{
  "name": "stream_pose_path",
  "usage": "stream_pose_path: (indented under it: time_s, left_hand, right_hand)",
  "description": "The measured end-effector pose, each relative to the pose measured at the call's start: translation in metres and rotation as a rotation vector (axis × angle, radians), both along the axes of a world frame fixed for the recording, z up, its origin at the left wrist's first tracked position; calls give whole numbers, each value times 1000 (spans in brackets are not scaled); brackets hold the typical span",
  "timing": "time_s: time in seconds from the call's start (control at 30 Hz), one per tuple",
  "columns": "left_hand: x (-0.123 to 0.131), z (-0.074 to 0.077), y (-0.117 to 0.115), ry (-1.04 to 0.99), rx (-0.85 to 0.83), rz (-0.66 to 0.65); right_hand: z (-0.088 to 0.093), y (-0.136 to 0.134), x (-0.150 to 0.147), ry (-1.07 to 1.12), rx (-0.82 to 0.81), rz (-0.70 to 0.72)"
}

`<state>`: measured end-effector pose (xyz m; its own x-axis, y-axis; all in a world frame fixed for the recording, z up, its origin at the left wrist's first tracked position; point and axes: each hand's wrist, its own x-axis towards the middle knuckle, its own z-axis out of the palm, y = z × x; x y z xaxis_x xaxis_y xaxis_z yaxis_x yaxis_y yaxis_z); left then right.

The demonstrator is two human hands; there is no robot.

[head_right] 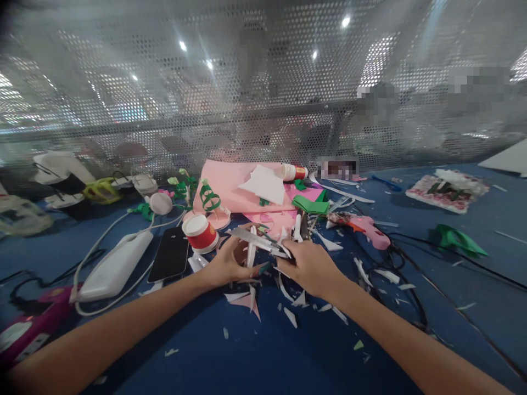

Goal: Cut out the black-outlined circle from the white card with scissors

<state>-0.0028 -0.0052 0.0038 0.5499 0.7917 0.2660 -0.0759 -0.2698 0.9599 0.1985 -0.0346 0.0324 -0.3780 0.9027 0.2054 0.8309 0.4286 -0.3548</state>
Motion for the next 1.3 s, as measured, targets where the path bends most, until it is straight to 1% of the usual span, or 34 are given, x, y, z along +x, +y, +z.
stream_pose_path:
  time_s: [0.1, 0.3, 0.37, 0.43, 0.5, 0.63, 0.7, 0.8, 1.03, 1.17, 1.3]
  left_hand:
    - [1, -1, 2, -44, 7, 16]
    - [2, 4, 0, 31, -54, 14]
    - [1, 5, -1, 56, -33, 29]
    - [0, 4, 0, 102, 37, 71]
    - [-1, 4, 0, 171, 138, 142]
    - [-1, 6, -2, 342, 353, 346]
    - [-1, 9, -3, 425, 417, 444]
    - [0, 11, -6, 490, 437, 527]
    - [0, 7, -5, 573, 411, 608]
    - [0, 6, -5, 565, 427, 643]
    - [2, 8, -7, 517, 462, 660]
  right_hand:
    - [0, -2, -2, -1, 3, -12]
    - [-3, 0, -2, 2, 67, -137]
    - [-4, 1, -1, -3, 81, -161]
    - [-5, 2, -1, -11, 89, -177]
    - [-6, 2, -1, -23, 93, -193]
    - [-6, 3, 0, -58, 98, -259]
    - [-7, 5, 0, -83, 103, -301]
    - [-9, 7, 2, -123, 107, -341]
    - [-13, 11, 7, -172, 97, -361]
    - [-16, 12, 7, -196, 112, -372]
    - [-20, 13, 8, -212, 148, -405]
